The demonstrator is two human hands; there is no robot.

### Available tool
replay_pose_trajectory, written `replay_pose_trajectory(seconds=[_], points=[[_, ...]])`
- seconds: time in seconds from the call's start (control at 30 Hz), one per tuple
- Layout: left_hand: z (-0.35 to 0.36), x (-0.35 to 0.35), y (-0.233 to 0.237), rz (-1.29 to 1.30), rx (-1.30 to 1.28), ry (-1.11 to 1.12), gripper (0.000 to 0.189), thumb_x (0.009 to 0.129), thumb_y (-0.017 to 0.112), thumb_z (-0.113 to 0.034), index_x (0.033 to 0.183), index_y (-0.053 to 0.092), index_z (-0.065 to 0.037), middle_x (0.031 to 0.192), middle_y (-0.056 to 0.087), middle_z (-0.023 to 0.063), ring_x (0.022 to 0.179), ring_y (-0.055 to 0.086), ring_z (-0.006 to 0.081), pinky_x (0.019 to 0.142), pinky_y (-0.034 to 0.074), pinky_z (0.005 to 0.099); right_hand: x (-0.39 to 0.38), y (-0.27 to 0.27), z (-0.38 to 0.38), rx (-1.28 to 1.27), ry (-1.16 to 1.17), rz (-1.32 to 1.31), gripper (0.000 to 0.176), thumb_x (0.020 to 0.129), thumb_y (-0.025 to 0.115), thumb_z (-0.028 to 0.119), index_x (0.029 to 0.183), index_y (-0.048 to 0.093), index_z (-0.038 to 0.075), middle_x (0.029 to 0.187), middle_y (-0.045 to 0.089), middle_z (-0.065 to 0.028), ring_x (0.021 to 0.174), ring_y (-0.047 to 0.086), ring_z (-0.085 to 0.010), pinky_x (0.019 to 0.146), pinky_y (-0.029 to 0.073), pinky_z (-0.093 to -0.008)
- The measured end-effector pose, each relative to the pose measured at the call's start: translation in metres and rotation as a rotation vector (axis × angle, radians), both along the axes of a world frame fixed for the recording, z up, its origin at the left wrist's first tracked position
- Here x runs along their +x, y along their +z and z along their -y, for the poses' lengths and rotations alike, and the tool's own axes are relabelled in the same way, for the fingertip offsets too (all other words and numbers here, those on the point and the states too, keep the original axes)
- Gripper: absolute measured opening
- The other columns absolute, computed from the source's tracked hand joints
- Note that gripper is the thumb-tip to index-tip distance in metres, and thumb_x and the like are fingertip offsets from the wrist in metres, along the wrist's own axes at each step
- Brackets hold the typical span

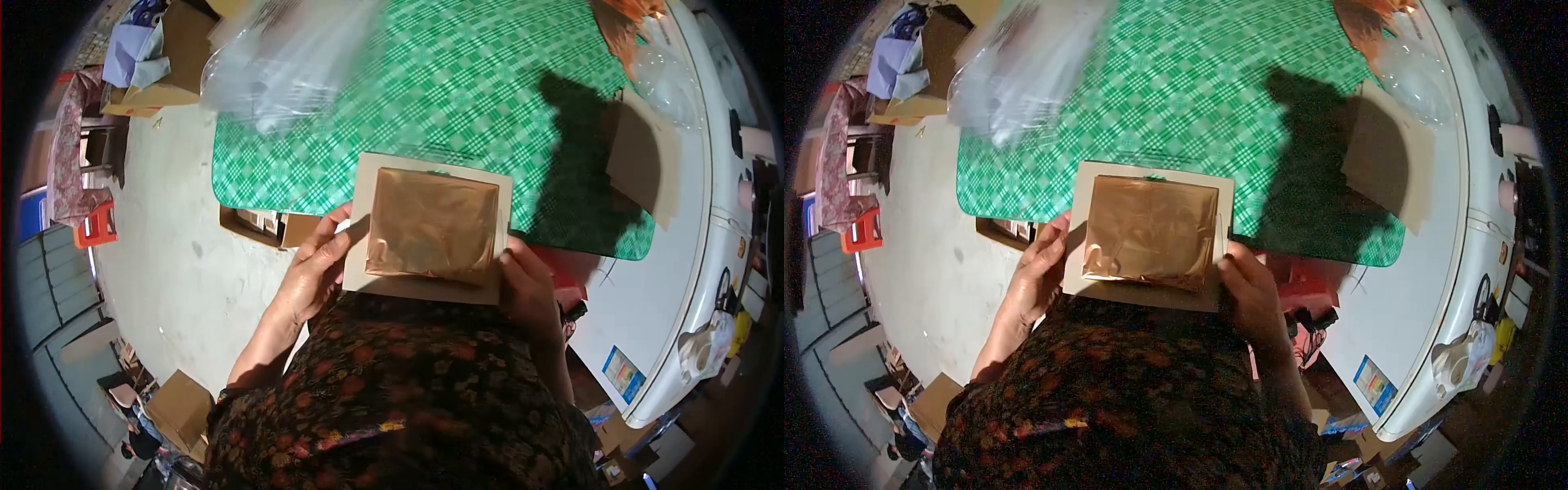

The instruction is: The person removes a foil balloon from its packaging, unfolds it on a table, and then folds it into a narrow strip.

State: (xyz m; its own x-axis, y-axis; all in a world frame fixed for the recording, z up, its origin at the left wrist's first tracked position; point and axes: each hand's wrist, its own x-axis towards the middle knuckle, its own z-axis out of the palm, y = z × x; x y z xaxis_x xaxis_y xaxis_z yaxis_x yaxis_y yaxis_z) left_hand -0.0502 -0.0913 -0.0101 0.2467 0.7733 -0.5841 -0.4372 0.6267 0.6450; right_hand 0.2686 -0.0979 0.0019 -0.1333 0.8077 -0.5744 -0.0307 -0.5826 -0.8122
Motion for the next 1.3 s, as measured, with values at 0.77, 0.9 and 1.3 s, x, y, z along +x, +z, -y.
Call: replay_pose_trajectory(seconds=[0.77,0.9,1.3], points=[[0.007,-0.022,0.001,0.016,-0.026,-0.122,0.036,0.104,0.062,-0.011,0.138,0.056,-0.002,0.109,0.068,-0.0041,0.081,0.059,-0.0018,0.064,0.049,0.0153,0.012,-0.023,0.031,-0.174,-0.024,-0.134,0.028,0.104,0.057,0.016,0.124,0.065,-0.002,0.112,0.070,-0.0037,0.102,0.063,-0.0095,0.091,0.050,-0.0264],[0.009,-0.028,-0.002,0.007,-0.040,-0.172,0.032,0.102,0.063,-0.005,0.133,0.060,-0.001,0.109,0.068,-0.0030,0.082,0.061,0.0004,0.065,0.050,0.0162,0.009,-0.016,0.033,-0.189,-0.015,-0.116,0.030,0.102,0.060,0.017,0.125,0.064,-0.003,0.114,0.070,-0.0047,0.103,0.063,-0.0099,0.092,0.049,-0.0263],[0.007,-0.028,0.009,-0.252,-0.063,-0.250,0.014,0.099,0.072,-0.017,0.101,0.071,-0.003,0.085,0.063,-0.0059,0.066,0.058,0.0019,0.056,0.049,0.0180,0.012,-0.021,0.036,-0.021,0.119,0.154,0.020,0.101,0.061,0.017,0.093,0.061,-0.001,0.080,0.057,0.0008,0.077,0.051,-0.0075,0.067,0.043,-0.0277]])
